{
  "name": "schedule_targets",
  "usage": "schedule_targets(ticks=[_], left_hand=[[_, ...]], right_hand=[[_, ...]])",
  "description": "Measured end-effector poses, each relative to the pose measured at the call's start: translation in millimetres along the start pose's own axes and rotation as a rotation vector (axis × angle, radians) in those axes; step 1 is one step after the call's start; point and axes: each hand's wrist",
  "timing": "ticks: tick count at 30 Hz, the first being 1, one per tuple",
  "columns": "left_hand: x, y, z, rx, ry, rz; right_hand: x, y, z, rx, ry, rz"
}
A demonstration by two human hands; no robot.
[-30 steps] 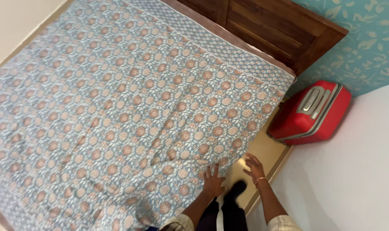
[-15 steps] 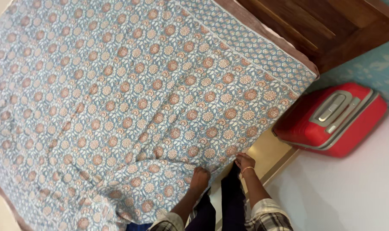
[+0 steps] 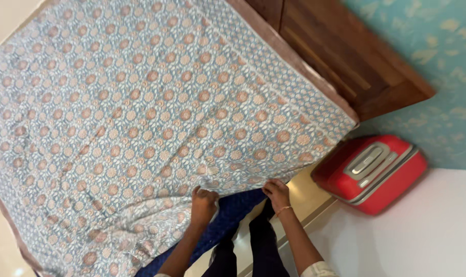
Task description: The person folds a yellow checkered blanket on a bed, then folds a patterned bedsheet. The person uses both hands to align and fold the items neatly on the bed surface.
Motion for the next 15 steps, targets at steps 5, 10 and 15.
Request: schedule_targets(ticks=[5,10,15], left_hand=[[-43,33,47,0.022,0.115,0.168],[-84,18,76,0.152,0.168,0.031],[-118,-23,96,0.243,0.004,-0.048]], right_hand=[[55,-10,20,0.103,0.114,-0.167],[110,2,17,0.084,0.055,-0.439],[153,30,-9,-0.099,0.069,-0.361]])
Point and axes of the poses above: each hand's wrist, its own z-axis towards the middle knuckle, its own y-axis out of the back of the hand, x = y × z, and after that the axes turned 11 degrees about x, right-handed
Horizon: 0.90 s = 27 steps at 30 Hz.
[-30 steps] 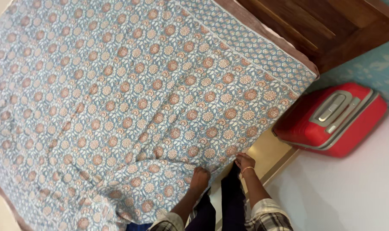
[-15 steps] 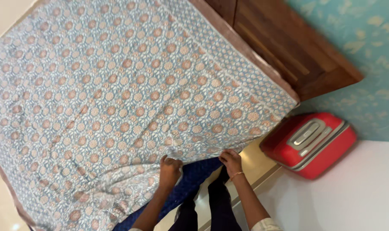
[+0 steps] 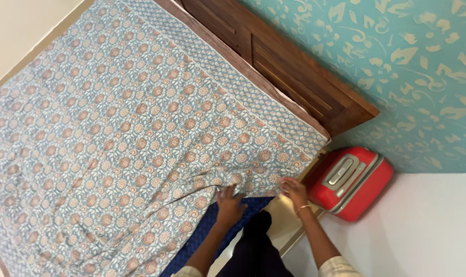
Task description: The person folds a yellow checkered blanket on a bed, then folds a patterned bedsheet. The person uses both hands to align and fold the items neatly on the bed surface.
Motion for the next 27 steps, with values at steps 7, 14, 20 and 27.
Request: schedule_targets(ticks=[7,14,20,27], left_hand=[[-38,-59,67,0.097,-0.212,0.038],[-70,-110,144,0.437,-0.163,0.187],[-70,-153,188,0.604,-0.004,0.277],[-49,-169,188,0.386,-0.069,-0.057]], right_hand=[[28,64,-1,-0.195,0.007,0.194],[49,114,50,-0.164,-0.057,0.125],[34,147,114,-0.035,-0.184,0.1],[7,144,148,-0.027,-0.25,0.23]])
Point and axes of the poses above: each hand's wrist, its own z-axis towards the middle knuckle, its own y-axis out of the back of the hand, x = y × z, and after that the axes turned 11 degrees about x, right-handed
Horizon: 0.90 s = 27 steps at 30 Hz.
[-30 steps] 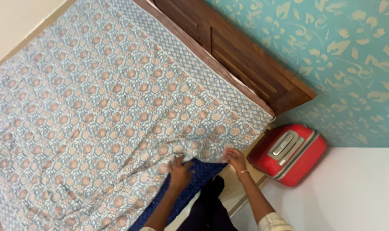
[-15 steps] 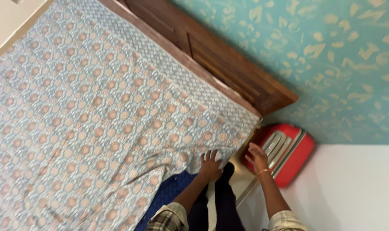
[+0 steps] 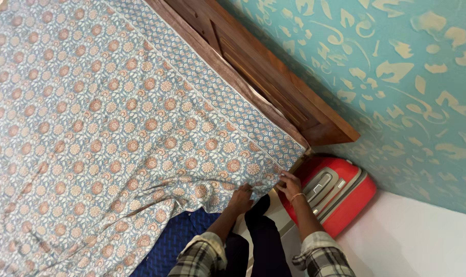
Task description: The person folds a yellow checkered blanket on a bed, then folds a patterned bedsheet. The person uses both hands to align and fold the items neatly on the bed surface.
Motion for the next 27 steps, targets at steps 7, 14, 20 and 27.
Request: schedule_targets(ticks=[7,14,20,27], left_hand=[[1,30,-46,-0.212,-0.25,-0.189],[-19,114,-115,-0.461,-0.216,-0.27],[11,159,-188,-0.705,-0.238,-0.204],[38,162,-296,-0.514,-0.372,-0.471]], right_hand=[[3,-16,-35,0.004,0.092,0.138],[31,-68,-105,0.311,0.288,0.125],[36,-118,-146,0.308,0.603,-0.466],[-34,-180,-288,0.138,0.607,-0.258]])
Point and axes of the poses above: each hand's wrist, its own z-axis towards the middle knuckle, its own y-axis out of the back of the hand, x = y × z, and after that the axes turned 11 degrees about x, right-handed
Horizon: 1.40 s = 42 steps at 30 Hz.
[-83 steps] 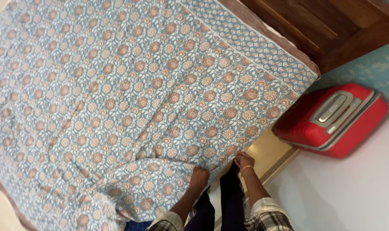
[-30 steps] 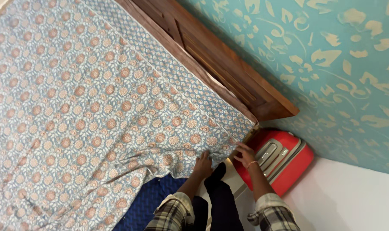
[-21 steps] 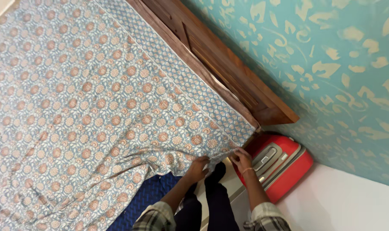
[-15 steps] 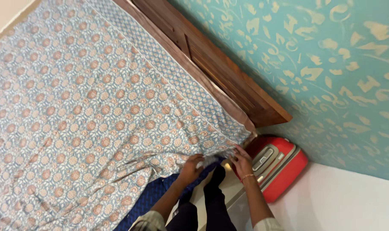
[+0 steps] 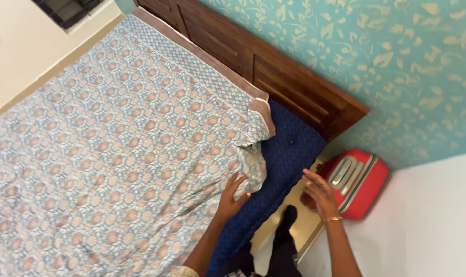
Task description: The person folds a yellow checkered blanket on a bed, then folds a patterned bedsheet. The person uses both hands to align and fold the items neatly on the bed surface.
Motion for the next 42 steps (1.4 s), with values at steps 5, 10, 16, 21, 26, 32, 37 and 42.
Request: schedule_targets(ticks=[5,10,16,21,26,32,37,42], left_hand=[[-33,58,-86,0.084,0.021,-0.335],[-40,99,-185,0.059,0.038,-0.549],[-34,135,-310,0.077,-0.08,-0.592],[-44,167,-431,0.134,-0.038,-0.628],[-47,200,-522,0.143,-0.082,-0.594],[-43,242,-609,0.21,-0.102,-0.755],[-37,283,-675,0.246,-0.152,-0.775],[-20,323,-757,0.268,-0.127,-0.752]], right_hand=[[34,-86,-112,-0.086,0.136,0.106],[21,-143,-197,-0.095,0.28,0.151],[-18,-219,-311,-0.108,0.392,0.172],[-55,-299,-420,-0.14,0.449,0.165],[-83,-366,-507,-0.142,0.481,0.187],[-128,-432,-589,-0.207,0.482,0.219],[-168,-502,-642,-0.225,0.508,0.269],[-212,-569,-695,-0.203,0.537,0.28]])
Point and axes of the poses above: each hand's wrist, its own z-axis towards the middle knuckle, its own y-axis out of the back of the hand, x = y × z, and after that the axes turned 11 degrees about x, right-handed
